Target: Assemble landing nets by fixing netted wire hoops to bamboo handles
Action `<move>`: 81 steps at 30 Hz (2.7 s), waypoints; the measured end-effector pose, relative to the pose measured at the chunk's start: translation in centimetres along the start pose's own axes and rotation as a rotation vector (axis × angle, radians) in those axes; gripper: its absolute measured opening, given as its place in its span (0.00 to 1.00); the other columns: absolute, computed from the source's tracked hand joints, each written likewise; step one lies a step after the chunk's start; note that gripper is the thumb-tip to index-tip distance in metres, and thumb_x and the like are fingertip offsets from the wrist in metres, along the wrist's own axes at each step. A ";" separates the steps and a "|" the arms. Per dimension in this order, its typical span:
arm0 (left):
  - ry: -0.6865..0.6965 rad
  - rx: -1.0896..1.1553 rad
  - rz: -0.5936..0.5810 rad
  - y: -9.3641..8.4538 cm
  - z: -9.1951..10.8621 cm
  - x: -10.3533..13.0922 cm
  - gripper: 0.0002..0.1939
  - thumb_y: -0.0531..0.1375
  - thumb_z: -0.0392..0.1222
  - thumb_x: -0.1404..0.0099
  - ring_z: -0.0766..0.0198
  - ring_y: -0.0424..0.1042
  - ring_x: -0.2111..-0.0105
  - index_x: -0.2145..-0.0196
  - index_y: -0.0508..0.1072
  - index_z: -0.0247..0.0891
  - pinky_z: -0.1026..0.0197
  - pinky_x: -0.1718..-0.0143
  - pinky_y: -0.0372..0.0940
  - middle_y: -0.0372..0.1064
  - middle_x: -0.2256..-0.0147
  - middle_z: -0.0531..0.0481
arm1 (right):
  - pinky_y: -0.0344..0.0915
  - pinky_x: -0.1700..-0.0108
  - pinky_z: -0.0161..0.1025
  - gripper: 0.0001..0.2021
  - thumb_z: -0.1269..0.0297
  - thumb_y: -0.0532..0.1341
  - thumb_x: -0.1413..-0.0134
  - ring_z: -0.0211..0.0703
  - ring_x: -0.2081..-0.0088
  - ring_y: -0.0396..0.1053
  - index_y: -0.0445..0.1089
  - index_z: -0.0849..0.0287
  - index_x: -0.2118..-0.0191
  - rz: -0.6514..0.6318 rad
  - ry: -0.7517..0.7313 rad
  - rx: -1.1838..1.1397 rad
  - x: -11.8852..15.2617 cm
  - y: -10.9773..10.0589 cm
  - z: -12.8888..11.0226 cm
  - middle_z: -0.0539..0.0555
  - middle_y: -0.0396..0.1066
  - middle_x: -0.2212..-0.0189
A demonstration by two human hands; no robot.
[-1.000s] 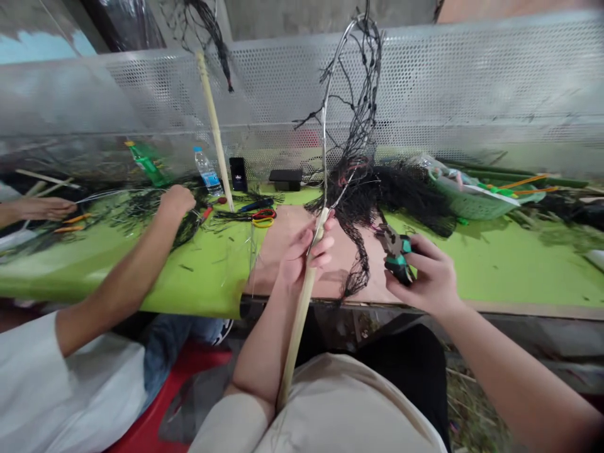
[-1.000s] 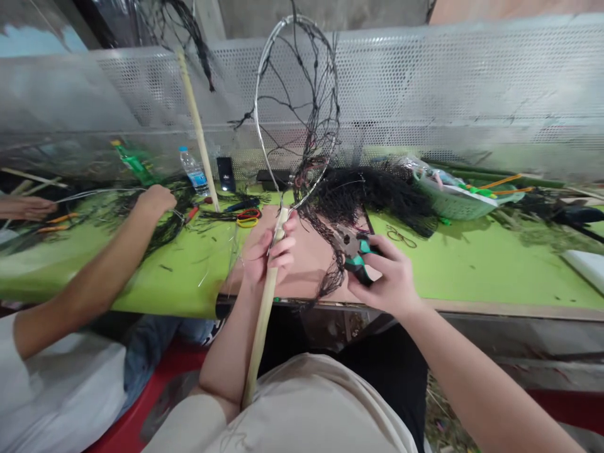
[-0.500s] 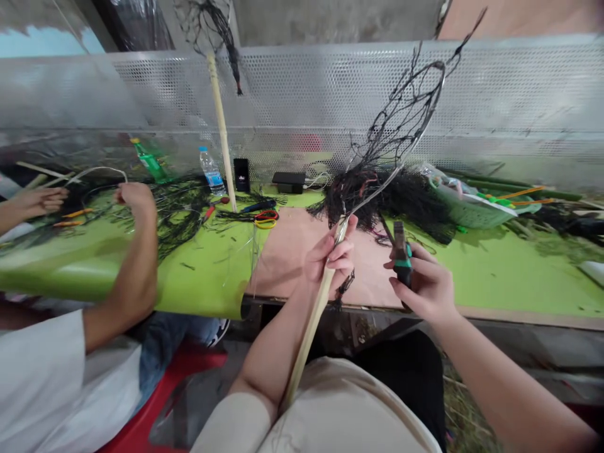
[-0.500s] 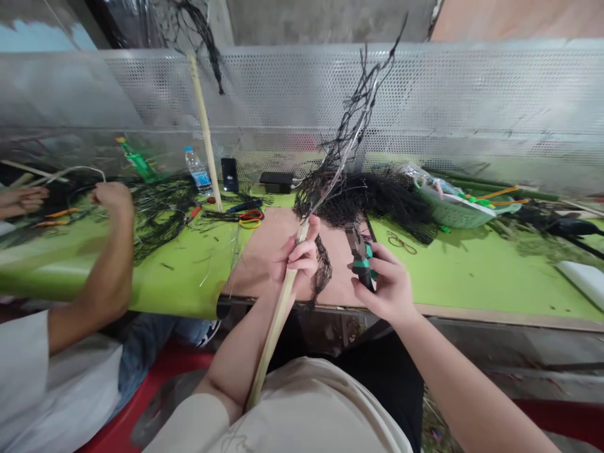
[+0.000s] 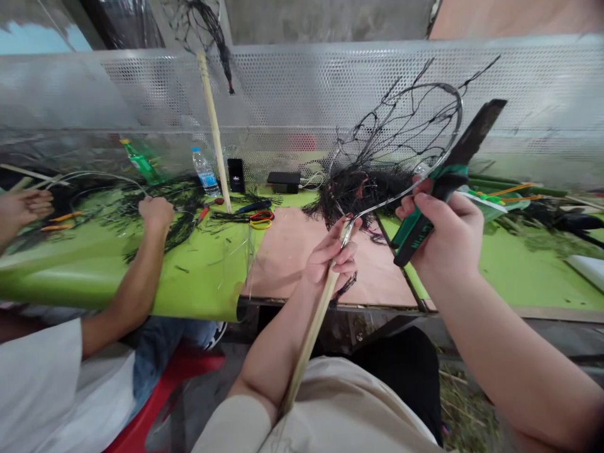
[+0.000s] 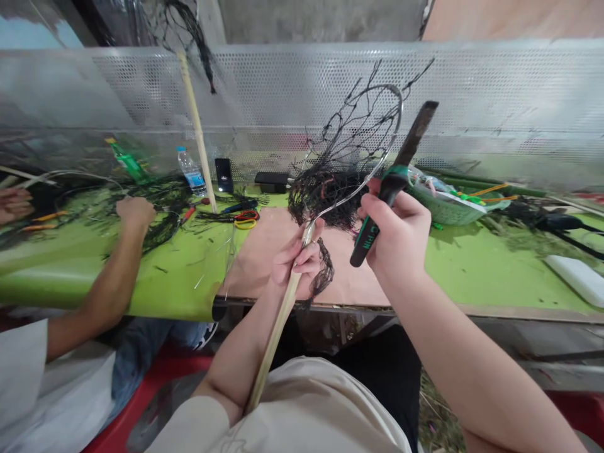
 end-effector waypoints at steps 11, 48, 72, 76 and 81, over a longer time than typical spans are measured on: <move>0.045 -0.025 -0.039 0.0 1.0 0.5 0.17 0.61 0.33 0.36 0.79 0.55 0.78 0.50 0.76 0.46 0.77 0.84 0.52 0.64 0.36 0.44 | 0.70 0.67 0.52 0.04 0.58 0.72 0.53 0.47 0.70 0.67 0.77 0.45 0.71 -0.077 -0.030 0.106 0.4 1.0 0.5 0.52 0.77 0.59; 0.169 -0.744 0.137 0.1 4.6 3.3 0.21 0.60 0.59 0.32 0.73 0.61 0.85 0.51 0.68 0.40 0.69 0.86 0.55 0.61 0.77 0.60 | 0.67 0.65 0.41 0.07 0.62 0.67 0.47 0.47 0.65 0.69 0.75 0.60 0.71 -0.610 -0.978 1.421 11.4 2.5 -2.1 0.61 0.75 0.60; 0.186 -0.838 0.144 0.3 4.7 3.3 0.20 0.57 0.59 0.30 0.73 0.55 0.82 0.52 0.70 0.41 0.71 0.85 0.52 0.58 0.76 0.57 | 0.68 0.64 0.42 0.10 0.63 0.66 0.45 0.47 0.64 0.68 0.70 0.61 0.73 -0.612 -1.124 1.440 11.9 2.9 -3.1 0.63 0.74 0.60; 0.211 -0.894 0.162 0.7 5.1 3.4 0.20 0.56 0.58 0.29 0.71 0.55 0.80 0.52 0.71 0.41 0.71 0.85 0.51 0.57 0.76 0.56 | 0.68 0.64 0.43 0.09 0.64 0.64 0.43 0.48 0.64 0.68 0.70 0.60 0.73 -0.647 -1.130 1.451 12.1 3.1 -2.9 0.63 0.74 0.60; 0.253 -1.057 0.203 1.0 5.6 3.6 0.21 0.53 0.58 0.27 0.70 0.58 0.79 0.48 0.71 0.42 0.69 0.83 0.52 0.60 0.74 0.54 | 0.66 0.66 0.42 0.09 0.63 0.63 0.42 0.47 0.66 0.68 0.70 0.60 0.72 -0.704 -1.113 1.453 12.0 3.2 -2.5 0.64 0.74 0.62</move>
Point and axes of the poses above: each hand's wrist, its own x-axis away from the middle knuckle, its own y-axis out of the palm, z = x × y, the point moved 10 cm from there along -x, towards the middle knuckle
